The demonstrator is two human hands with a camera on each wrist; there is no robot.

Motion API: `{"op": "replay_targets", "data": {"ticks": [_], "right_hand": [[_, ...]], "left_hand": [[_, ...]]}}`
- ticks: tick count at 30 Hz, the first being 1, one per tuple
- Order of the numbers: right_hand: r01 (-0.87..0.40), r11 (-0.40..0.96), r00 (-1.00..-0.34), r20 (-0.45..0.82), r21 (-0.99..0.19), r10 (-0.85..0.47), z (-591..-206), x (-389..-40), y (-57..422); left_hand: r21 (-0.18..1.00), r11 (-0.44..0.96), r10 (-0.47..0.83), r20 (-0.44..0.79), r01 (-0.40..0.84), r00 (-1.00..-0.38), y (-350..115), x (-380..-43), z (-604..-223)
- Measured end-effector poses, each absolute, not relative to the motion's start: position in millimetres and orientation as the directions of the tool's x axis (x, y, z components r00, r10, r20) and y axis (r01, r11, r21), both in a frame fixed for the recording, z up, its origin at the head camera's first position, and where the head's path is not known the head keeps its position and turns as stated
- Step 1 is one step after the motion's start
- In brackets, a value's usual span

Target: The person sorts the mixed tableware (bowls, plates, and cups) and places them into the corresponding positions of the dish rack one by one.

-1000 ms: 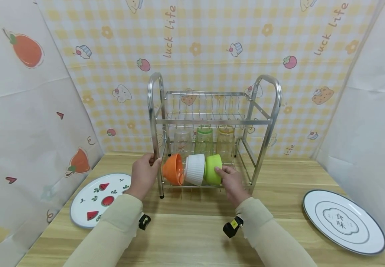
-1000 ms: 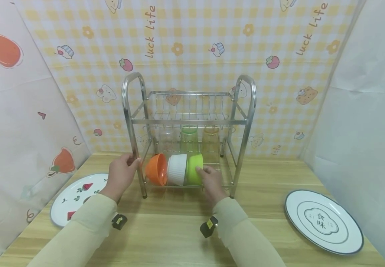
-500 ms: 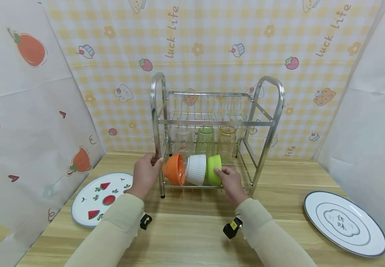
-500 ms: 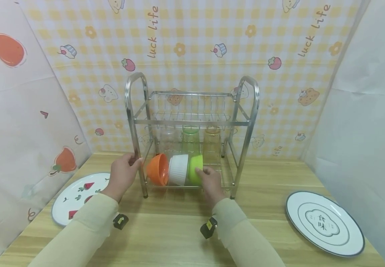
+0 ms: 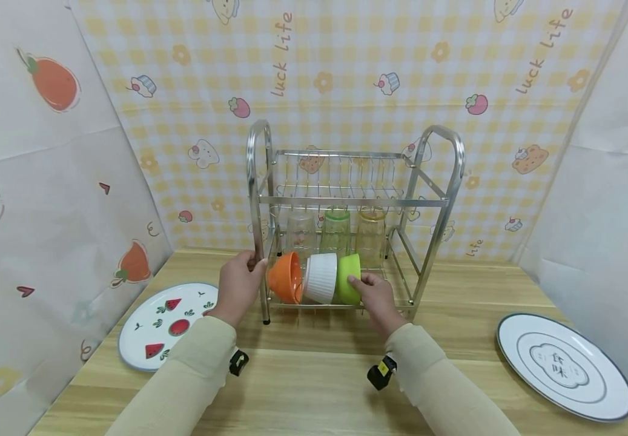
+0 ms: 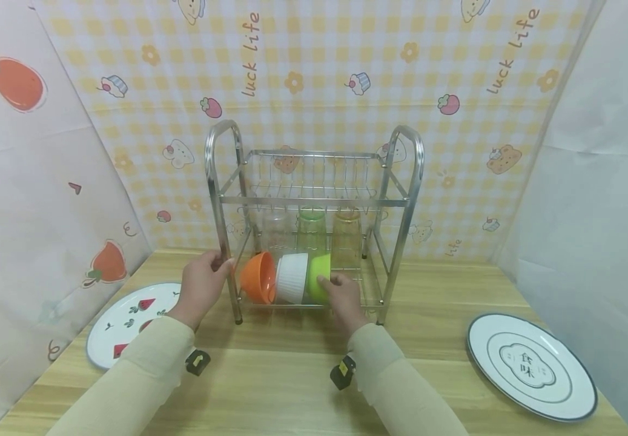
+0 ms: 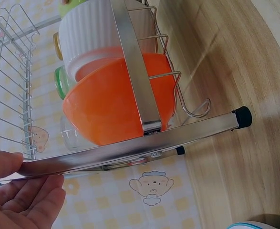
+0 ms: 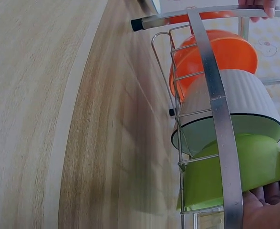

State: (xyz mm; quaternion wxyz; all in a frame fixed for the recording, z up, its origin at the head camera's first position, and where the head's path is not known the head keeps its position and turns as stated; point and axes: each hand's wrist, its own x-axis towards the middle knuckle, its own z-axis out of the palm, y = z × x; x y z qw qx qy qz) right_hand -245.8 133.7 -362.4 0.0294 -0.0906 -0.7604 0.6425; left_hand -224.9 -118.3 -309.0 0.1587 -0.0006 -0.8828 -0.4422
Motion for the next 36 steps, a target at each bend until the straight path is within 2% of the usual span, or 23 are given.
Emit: {"op": "replay_targets", "data": {"ticks": [21,36], "right_hand": [[0.051,0.262,-0.993,-0.021,-0.964,0.118,-362,-240,136],[-0.066,0.380,-0.996,0.086,-0.922,0.036,-361,-225,143]], "left_hand": [[0.798,0.587,-0.130,0.259,0.137,-0.957,-118,-223,-307],[0.791,0.600,-0.132,0.244,0.119,-0.961,-119,-223,-308]]}}
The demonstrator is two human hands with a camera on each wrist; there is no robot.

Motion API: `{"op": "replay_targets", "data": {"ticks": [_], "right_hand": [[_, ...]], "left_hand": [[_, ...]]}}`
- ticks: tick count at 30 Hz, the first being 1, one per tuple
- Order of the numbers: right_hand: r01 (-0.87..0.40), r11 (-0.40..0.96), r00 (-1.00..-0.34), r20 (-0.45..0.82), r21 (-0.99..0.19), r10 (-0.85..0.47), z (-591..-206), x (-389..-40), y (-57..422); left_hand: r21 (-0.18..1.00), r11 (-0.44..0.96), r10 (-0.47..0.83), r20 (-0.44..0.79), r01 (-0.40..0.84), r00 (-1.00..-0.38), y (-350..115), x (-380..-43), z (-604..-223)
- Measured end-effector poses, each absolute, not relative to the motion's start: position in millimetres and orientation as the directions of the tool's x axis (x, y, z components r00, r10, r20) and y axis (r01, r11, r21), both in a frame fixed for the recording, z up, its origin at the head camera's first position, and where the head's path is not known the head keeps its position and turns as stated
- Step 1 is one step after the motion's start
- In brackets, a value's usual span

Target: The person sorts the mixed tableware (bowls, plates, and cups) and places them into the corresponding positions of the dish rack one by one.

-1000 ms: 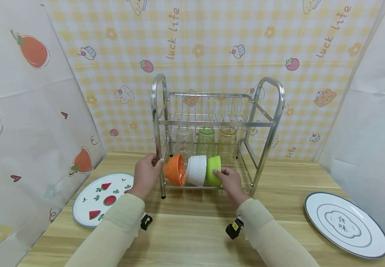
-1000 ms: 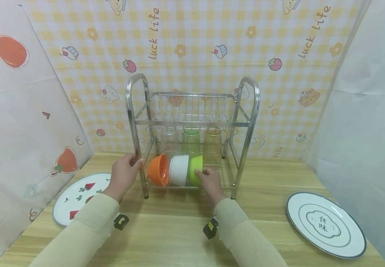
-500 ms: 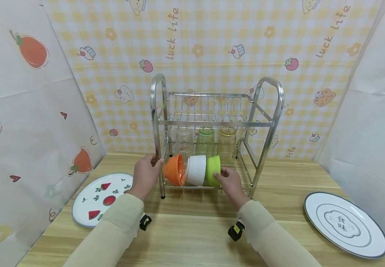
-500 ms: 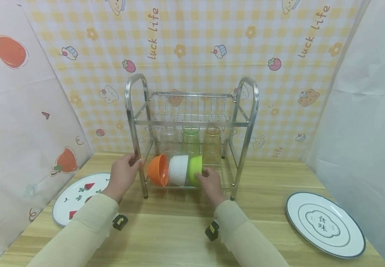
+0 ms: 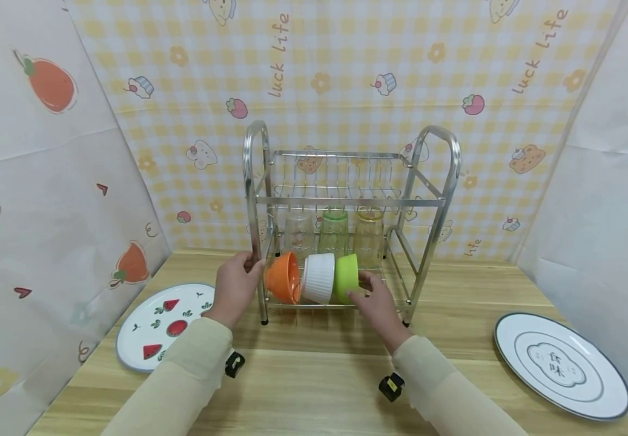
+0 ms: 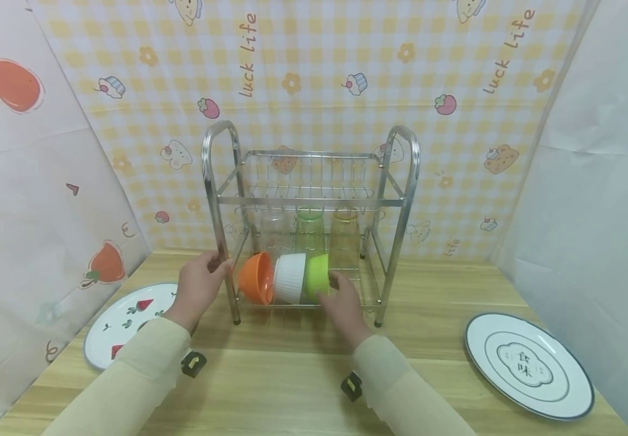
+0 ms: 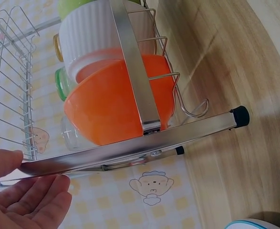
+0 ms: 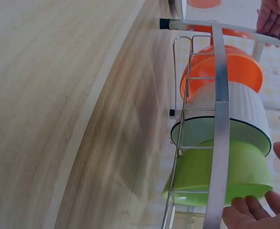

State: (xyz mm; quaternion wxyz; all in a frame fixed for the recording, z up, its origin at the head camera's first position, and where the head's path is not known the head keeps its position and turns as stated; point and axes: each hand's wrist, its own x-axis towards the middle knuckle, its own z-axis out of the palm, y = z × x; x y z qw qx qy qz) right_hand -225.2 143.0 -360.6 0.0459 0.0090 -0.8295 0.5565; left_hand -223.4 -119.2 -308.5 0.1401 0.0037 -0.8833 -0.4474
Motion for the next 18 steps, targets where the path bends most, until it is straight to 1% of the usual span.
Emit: {"op": "replay_targets", "data": {"ticks": [5,9,18], "right_hand": [[-0.129,0.464,-0.988,0.154,-0.876,0.017,-358,-218,145],[-0.192,0.489,-0.977,0.212,-0.851,-0.014,-355,-211,148],[-0.300,0.553,-0.946,0.319,-0.777,-0.065,-351,-199,149]], "left_hand": [[0.793,0.603,-0.134,0.212,0.090,-0.968,-121,-222,-310],[0.790,0.609,-0.129,0.190,0.073,-0.973,-122,-218,-311],[0.782,0.615,-0.117,0.216,0.100,-0.969,-126,-211,-311]]}}
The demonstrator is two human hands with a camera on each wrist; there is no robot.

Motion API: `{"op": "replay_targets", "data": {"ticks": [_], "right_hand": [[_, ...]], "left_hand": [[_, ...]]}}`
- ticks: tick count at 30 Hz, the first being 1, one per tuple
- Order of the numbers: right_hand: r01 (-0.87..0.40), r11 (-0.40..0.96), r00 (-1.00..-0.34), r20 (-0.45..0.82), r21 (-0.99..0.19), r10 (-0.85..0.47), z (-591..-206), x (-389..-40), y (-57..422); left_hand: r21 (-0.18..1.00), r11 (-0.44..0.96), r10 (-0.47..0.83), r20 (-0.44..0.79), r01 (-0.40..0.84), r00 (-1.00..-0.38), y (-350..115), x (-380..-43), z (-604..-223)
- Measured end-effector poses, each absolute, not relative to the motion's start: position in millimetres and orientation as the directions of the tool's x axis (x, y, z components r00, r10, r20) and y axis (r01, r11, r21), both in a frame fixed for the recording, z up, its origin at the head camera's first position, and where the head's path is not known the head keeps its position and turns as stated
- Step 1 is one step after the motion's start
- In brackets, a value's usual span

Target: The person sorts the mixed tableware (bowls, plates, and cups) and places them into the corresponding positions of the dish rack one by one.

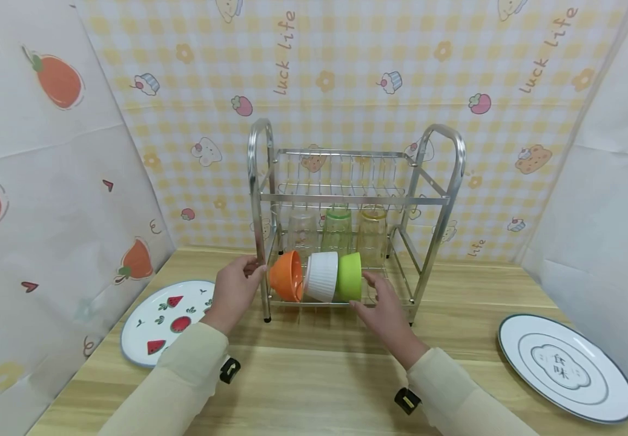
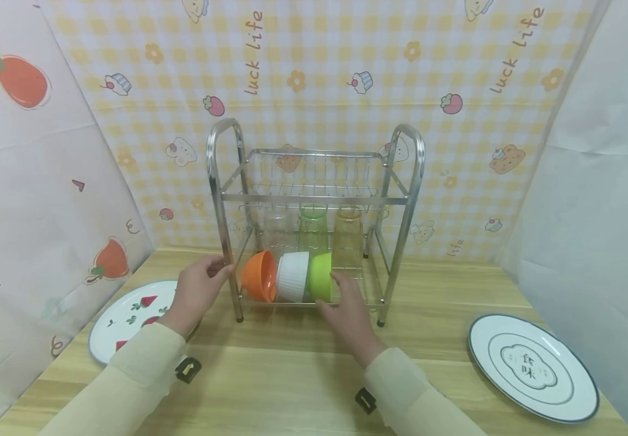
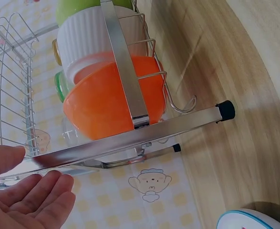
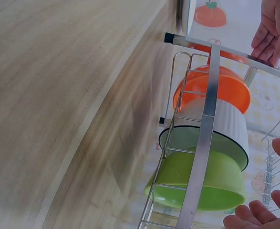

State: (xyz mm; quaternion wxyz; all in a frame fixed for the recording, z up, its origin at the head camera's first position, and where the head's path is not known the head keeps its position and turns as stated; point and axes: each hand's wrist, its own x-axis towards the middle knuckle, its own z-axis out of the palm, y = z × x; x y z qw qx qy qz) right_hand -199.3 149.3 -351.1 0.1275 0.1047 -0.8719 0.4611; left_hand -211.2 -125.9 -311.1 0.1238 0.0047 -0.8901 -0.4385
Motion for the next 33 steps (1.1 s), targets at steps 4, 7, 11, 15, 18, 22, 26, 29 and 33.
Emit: {"op": "replay_targets", "data": {"ticks": [4,7,11,15,18,22,26,29,33], "right_hand": [[-0.340,0.572,-0.931,0.352,-0.747,-0.094,-352,-195,151],[-0.355,0.587,-0.927,0.357,-0.727,-0.118,-352,-191,152],[-0.361,0.619,-0.924,0.359,-0.698,-0.133,-352,-188,153],[-0.379,0.642,-0.915,0.373,-0.667,-0.152,-354,-186,153],[-0.396,0.666,-0.906,0.388,-0.632,-0.171,-357,-186,153],[-0.416,0.693,-0.893,0.407,-0.588,-0.191,-361,-185,152],[-0.432,0.692,-0.889,0.404,-0.578,-0.217,-363,-182,149],[-0.447,0.695,-0.882,0.408,-0.563,-0.237,-363,-179,148],[-0.468,0.709,-0.866,0.434,-0.527,-0.250,-363,-176,148]], "left_hand": [[0.773,0.626,-0.115,0.221,0.102,-0.968,-131,-205,-310],[0.759,0.644,-0.124,0.229,0.097,-0.966,-137,-198,-309],[0.742,0.667,-0.156,0.227,0.068,-0.961,-147,-192,-307],[0.738,0.673,-0.182,0.222,0.043,-0.958,-160,-188,-307],[0.744,0.668,-0.204,0.199,0.012,-0.958,-170,-185,-308],[0.745,0.666,-0.235,0.155,-0.043,-0.959,-184,-181,-310],[0.745,0.659,-0.278,0.117,-0.101,-0.953,-202,-177,-311],[0.740,0.656,-0.325,0.095,-0.152,-0.941,-215,-174,-312],[0.718,0.658,-0.391,0.071,-0.224,-0.918,-230,-173,-315]]}}
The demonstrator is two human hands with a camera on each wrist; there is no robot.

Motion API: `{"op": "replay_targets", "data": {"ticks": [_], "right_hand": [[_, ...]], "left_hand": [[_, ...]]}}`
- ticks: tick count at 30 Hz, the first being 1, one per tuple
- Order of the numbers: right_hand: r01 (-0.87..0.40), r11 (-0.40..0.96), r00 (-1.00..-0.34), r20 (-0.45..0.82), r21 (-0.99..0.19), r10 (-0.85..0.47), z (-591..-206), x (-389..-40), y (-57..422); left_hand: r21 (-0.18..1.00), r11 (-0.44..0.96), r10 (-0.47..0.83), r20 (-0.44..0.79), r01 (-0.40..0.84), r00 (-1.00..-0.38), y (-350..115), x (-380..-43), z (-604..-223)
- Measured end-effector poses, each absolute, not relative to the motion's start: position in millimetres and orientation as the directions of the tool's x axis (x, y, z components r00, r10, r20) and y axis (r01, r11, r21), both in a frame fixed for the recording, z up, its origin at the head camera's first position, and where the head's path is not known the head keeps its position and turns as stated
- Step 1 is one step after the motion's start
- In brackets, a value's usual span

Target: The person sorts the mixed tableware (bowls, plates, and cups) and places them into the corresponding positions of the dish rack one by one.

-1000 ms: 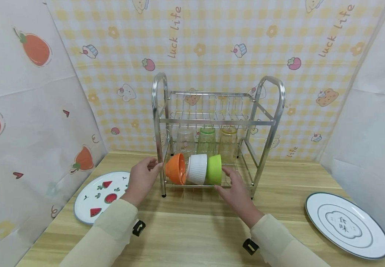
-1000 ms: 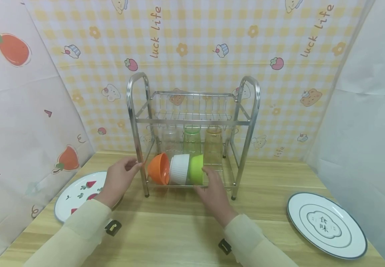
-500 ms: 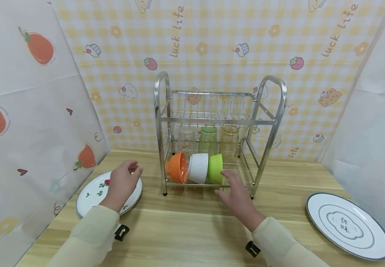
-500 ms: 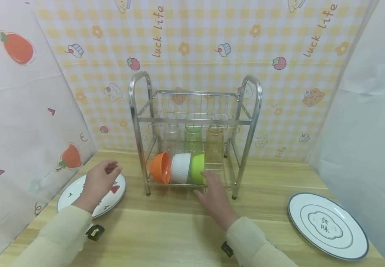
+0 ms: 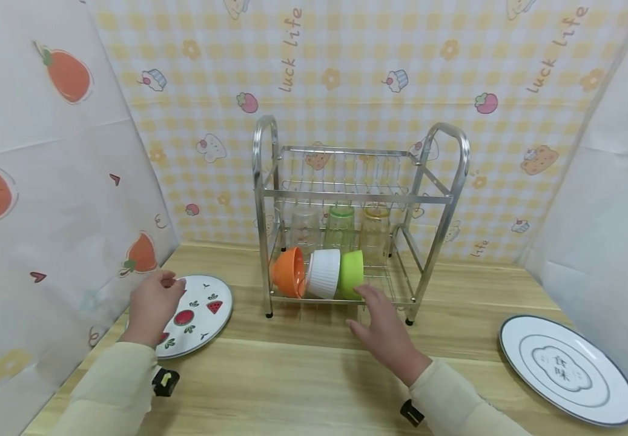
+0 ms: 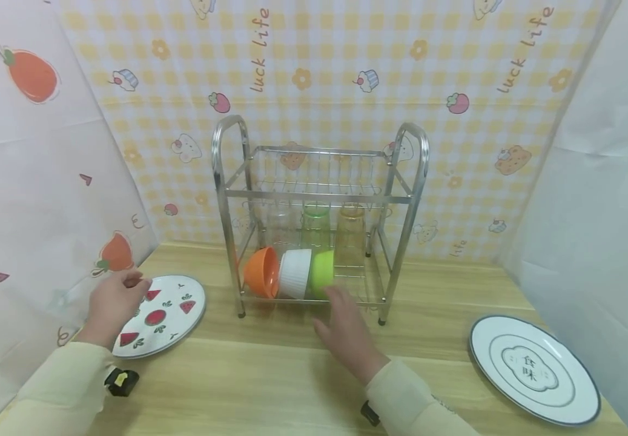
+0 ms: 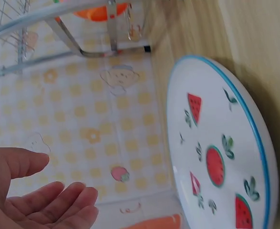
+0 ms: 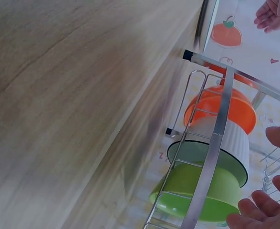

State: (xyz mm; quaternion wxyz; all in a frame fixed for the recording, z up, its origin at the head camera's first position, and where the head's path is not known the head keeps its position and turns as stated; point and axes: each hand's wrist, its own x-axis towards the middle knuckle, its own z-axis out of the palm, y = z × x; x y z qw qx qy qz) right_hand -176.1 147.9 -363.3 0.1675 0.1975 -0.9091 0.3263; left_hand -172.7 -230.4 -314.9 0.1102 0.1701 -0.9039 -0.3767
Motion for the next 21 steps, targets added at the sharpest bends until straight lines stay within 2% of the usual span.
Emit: {"op": "replay_targets", "data": {"ticks": [8,12,18,21], "right_hand": [[-0.522,0.716,-0.826,0.483,-0.463,-0.290,-363,-174,146],[-0.535,0.716,-0.820,0.482,-0.448,-0.310,-361,-172,145],[-0.534,0.716,-0.823,0.470,-0.449,-0.319,-361,-170,145],[-0.544,0.714,-0.817,0.473,-0.441,-0.330,-362,-169,145]], "left_hand": [[0.681,0.638,-0.478,-0.015,-0.359,-0.878,-256,-172,-324],[0.655,0.655,-0.479,-0.026,-0.377,-0.877,-269,-172,-325],[0.626,0.639,-0.476,-0.135,-0.447,-0.869,-285,-175,-326],[0.610,0.651,-0.468,-0.146,-0.452,-0.871,-291,-175,-328]]}}
